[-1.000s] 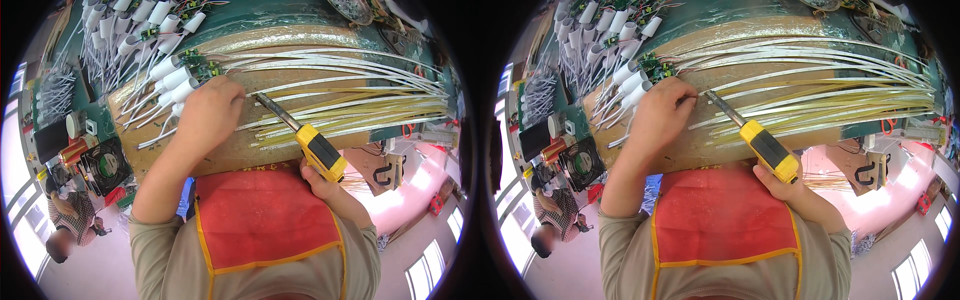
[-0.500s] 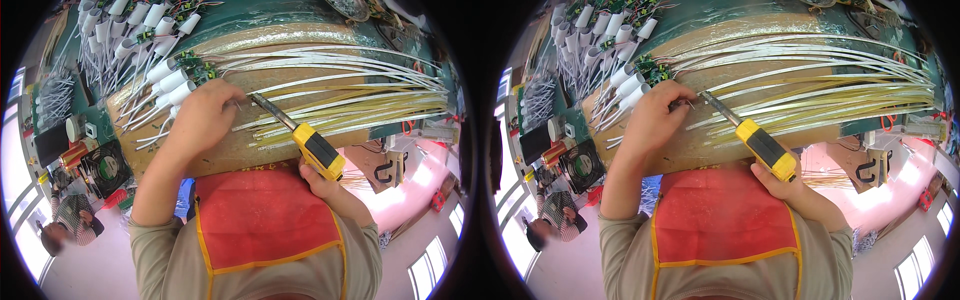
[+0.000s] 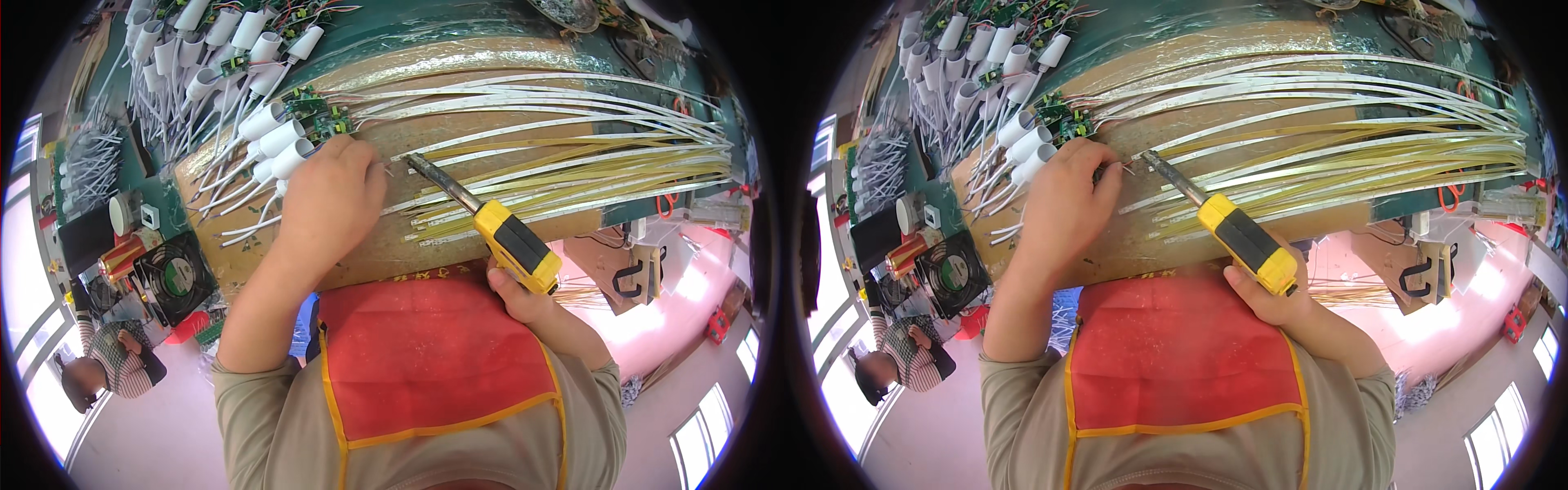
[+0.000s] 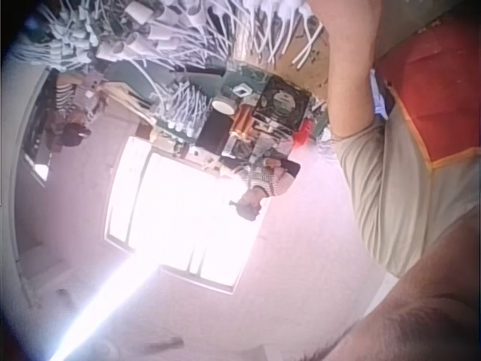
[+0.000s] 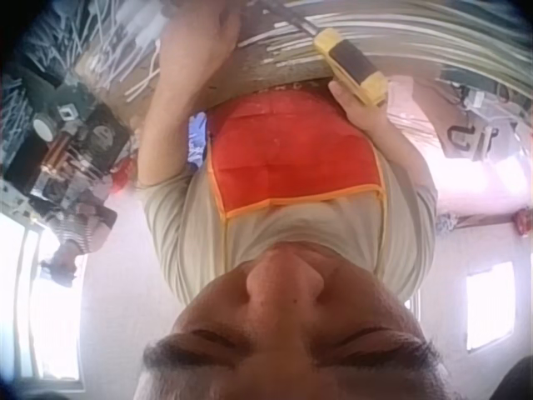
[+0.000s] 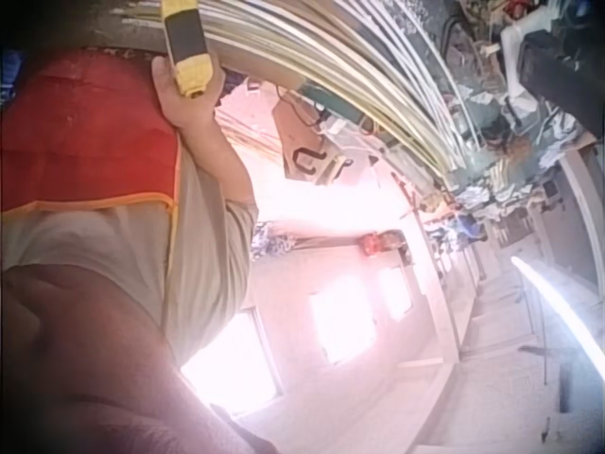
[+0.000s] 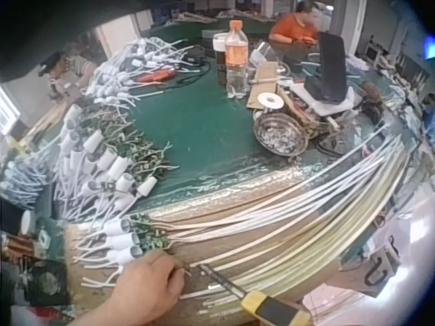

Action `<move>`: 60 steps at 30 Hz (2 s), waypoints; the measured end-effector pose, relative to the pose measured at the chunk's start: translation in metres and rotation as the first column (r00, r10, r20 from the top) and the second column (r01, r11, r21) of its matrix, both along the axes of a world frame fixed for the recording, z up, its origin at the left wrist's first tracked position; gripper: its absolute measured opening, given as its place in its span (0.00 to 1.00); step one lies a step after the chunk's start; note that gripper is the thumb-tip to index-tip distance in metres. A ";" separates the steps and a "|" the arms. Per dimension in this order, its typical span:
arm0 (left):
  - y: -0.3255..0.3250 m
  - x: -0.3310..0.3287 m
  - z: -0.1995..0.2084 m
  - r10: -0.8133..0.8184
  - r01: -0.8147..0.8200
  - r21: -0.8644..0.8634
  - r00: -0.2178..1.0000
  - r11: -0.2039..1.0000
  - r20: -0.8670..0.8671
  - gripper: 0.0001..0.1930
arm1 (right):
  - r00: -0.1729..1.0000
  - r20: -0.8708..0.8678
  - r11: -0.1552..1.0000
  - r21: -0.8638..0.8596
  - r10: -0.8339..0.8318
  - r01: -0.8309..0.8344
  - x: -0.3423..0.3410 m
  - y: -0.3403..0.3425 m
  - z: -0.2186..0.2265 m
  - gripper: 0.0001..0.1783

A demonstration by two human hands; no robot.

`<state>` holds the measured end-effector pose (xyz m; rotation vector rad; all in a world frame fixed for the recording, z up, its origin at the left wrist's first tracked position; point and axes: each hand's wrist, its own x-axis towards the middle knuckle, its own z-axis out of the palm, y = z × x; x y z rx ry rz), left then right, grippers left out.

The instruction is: The person uses a yellow soldering iron to heat and solder connections on a series of white wires attached to small green circuit boards. The person holds the wires steady with their left hand while applying the soldering iron with their right hand, moving sequentially from one wire to the next along a wooden workbench.

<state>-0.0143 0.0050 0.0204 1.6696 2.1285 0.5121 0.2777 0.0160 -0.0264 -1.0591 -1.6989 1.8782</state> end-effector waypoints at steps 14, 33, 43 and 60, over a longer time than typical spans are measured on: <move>-0.004 0.010 -0.021 0.068 -0.081 0.191 0.995 0.978 0.074 0.05 | 1.000 -0.023 0.998 0.055 0.020 -0.019 -0.002 0.002 0.000 0.17; -0.005 0.011 -0.035 0.046 -0.052 0.300 0.999 0.953 0.025 0.04 | 1.000 0.006 1.000 0.019 0.011 -0.012 -0.001 -0.001 0.002 0.20; -0.006 0.011 -0.038 0.055 -0.045 0.306 0.998 0.951 -0.026 0.05 | 0.999 -0.006 0.998 0.050 0.046 -0.046 -0.001 -0.002 -0.001 0.22; -0.006 0.011 -0.039 0.043 -0.030 0.313 0.999 0.949 -0.032 0.06 | 0.998 -0.053 0.997 -0.079 -0.014 0.010 0.000 -0.005 -0.001 0.16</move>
